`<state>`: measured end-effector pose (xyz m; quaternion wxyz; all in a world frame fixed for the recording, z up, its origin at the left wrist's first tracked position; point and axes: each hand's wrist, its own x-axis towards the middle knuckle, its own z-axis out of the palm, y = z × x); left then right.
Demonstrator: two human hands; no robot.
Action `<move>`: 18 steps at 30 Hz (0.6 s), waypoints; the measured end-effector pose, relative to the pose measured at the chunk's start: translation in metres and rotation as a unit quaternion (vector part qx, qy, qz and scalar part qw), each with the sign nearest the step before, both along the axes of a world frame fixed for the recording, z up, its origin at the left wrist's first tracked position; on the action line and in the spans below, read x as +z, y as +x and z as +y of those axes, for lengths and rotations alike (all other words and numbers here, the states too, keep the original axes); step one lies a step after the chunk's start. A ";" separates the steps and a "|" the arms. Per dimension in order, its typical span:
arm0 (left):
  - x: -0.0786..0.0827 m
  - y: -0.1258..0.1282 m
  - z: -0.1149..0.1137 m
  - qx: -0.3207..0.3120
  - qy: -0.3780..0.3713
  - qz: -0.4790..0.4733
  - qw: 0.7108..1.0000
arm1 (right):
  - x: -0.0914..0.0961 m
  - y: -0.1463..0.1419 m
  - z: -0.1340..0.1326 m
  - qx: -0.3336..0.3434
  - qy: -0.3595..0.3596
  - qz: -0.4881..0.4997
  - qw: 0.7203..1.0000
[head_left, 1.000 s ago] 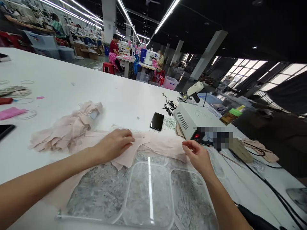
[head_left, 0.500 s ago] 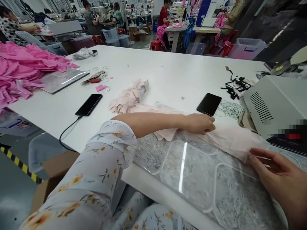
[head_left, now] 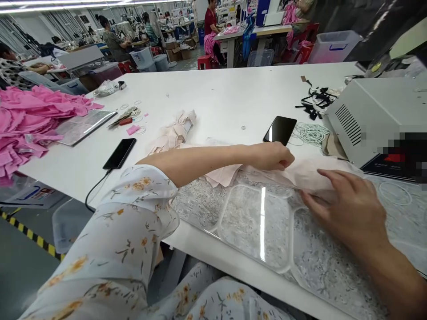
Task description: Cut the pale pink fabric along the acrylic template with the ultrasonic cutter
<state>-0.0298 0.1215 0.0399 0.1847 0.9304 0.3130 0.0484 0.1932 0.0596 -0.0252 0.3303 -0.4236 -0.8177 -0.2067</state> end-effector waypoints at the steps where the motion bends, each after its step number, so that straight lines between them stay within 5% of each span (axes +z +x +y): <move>1: 0.000 0.002 0.000 -0.004 0.002 -0.002 1.000 | 0.000 -0.004 0.001 -0.003 -0.001 -0.017 1.000; 6: 0.013 -0.008 -0.004 0.017 0.005 -0.008 1.000 | -0.004 -0.011 0.003 -0.007 -0.017 -0.034 0.999; 10: 0.037 -0.054 -0.028 0.079 0.009 -0.013 0.997 | 0.000 -0.009 0.000 0.047 0.009 -0.014 0.999; 14: 0.047 -0.114 -0.087 0.178 0.030 -0.013 0.983 | 0.008 -0.016 -0.009 0.101 -0.009 0.035 0.994; 18: 0.022 -0.160 -0.163 0.285 0.064 -0.020 0.956 | 0.010 -0.039 -0.020 0.186 -0.088 0.054 0.977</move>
